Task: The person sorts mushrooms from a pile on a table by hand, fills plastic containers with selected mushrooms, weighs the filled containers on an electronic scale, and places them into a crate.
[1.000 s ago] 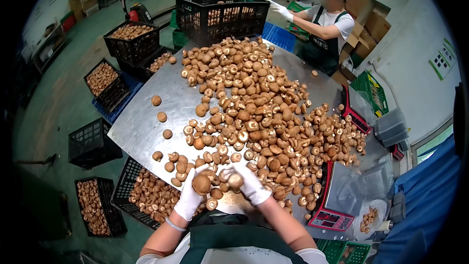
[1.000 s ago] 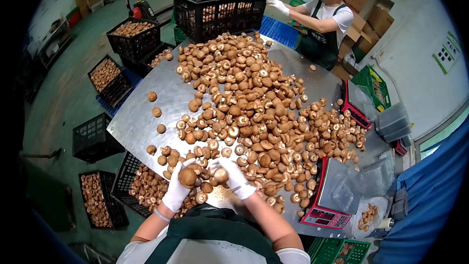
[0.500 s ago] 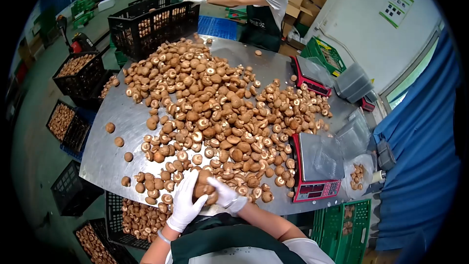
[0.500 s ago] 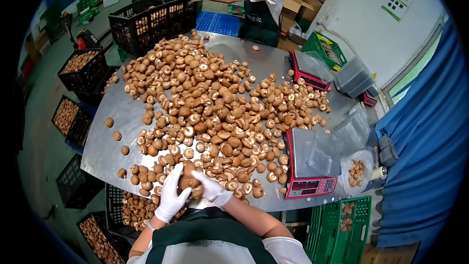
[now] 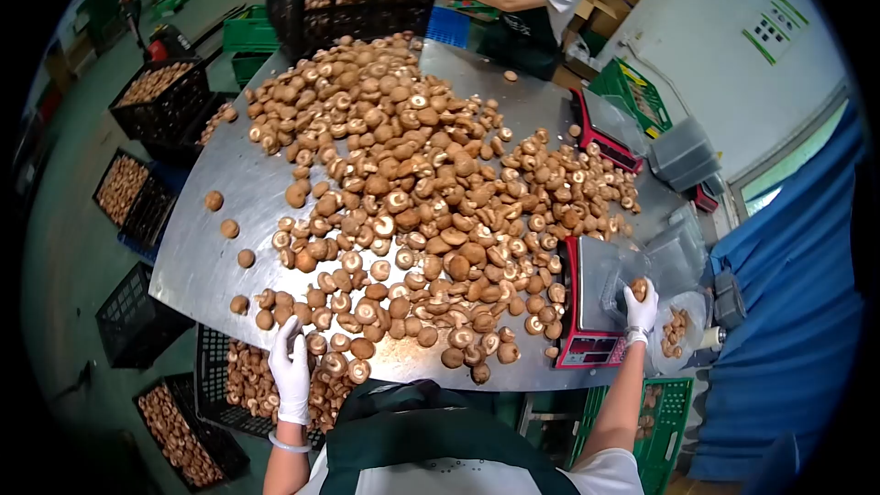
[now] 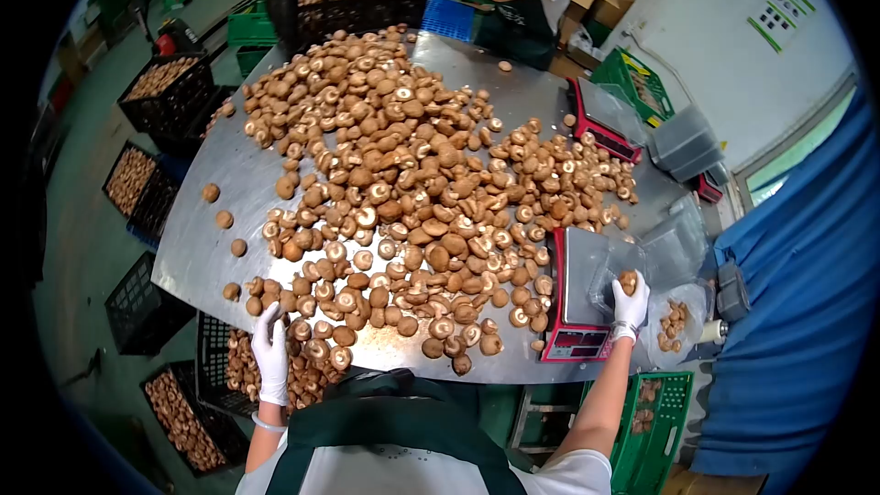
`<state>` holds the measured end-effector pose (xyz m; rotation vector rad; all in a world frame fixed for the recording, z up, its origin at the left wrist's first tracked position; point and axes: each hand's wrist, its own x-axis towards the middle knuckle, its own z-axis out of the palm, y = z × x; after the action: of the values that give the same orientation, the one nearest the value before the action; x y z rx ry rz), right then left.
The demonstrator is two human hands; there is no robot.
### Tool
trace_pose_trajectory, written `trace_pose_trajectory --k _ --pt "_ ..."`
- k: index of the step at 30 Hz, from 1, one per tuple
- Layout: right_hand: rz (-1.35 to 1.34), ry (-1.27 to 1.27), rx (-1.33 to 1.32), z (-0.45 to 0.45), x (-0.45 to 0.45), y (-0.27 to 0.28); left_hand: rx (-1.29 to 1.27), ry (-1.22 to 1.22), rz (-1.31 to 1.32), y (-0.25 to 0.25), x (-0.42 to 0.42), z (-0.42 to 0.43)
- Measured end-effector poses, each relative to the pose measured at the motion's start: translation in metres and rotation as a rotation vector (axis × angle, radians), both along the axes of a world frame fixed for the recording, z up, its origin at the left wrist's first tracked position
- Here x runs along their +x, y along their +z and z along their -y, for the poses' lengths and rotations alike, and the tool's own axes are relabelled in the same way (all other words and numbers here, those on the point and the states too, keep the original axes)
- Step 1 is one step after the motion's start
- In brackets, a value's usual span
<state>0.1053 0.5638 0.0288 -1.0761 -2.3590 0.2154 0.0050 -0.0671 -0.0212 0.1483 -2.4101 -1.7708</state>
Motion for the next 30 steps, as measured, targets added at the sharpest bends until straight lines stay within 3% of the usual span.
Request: trace_pose_trajectory --k 1,4,8,10,11,13,15,17,24,28,30 --pt "0.022 -0.020 -0.050 0.000 0.000 -0.003 -0.024 0.002 -0.007 0.001 0.001 0.001" --pt "-0.029 0.067 0.208 0.012 -0.009 -0.001 -0.097 0.065 -0.034 0.002 0.003 0.001" --pt "-0.187 0.498 -0.112 0.164 -0.063 0.045 -0.245 -0.021 -0.135 -0.005 -0.007 -0.019" --pt "-0.038 0.899 -0.145 0.210 -0.080 0.016 -0.283 -0.186 -0.211 -0.005 -0.018 -0.046" --pt "0.170 1.071 -0.089 0.234 -0.089 0.010 -0.338 -0.289 -0.287 -0.009 -0.026 -0.059" --pt "0.379 1.180 -0.031 0.266 -0.102 -0.018 -0.547 -0.521 -0.344 -0.003 -0.038 -0.084" --pt "0.574 1.133 0.064 0.297 -0.113 -0.041 -0.757 -0.615 -0.367 -0.022 -0.036 -0.096" --pt "0.469 1.141 0.032 0.319 -0.118 -0.058 -0.782 -0.564 -0.410 -0.032 -0.035 -0.094" --pt "0.513 1.168 0.134 0.375 -0.142 -0.063 -0.710 -0.142 -0.336 -0.049 -0.041 -0.057" --pt "0.447 1.421 -0.122 0.376 -0.135 -0.048 -0.746 -0.073 -0.305 -0.048 -0.046 -0.049" --pt "0.377 1.238 -0.230 0.345 -0.150 -0.049 -0.736 -0.087 -0.302 -0.048 -0.045 -0.047"
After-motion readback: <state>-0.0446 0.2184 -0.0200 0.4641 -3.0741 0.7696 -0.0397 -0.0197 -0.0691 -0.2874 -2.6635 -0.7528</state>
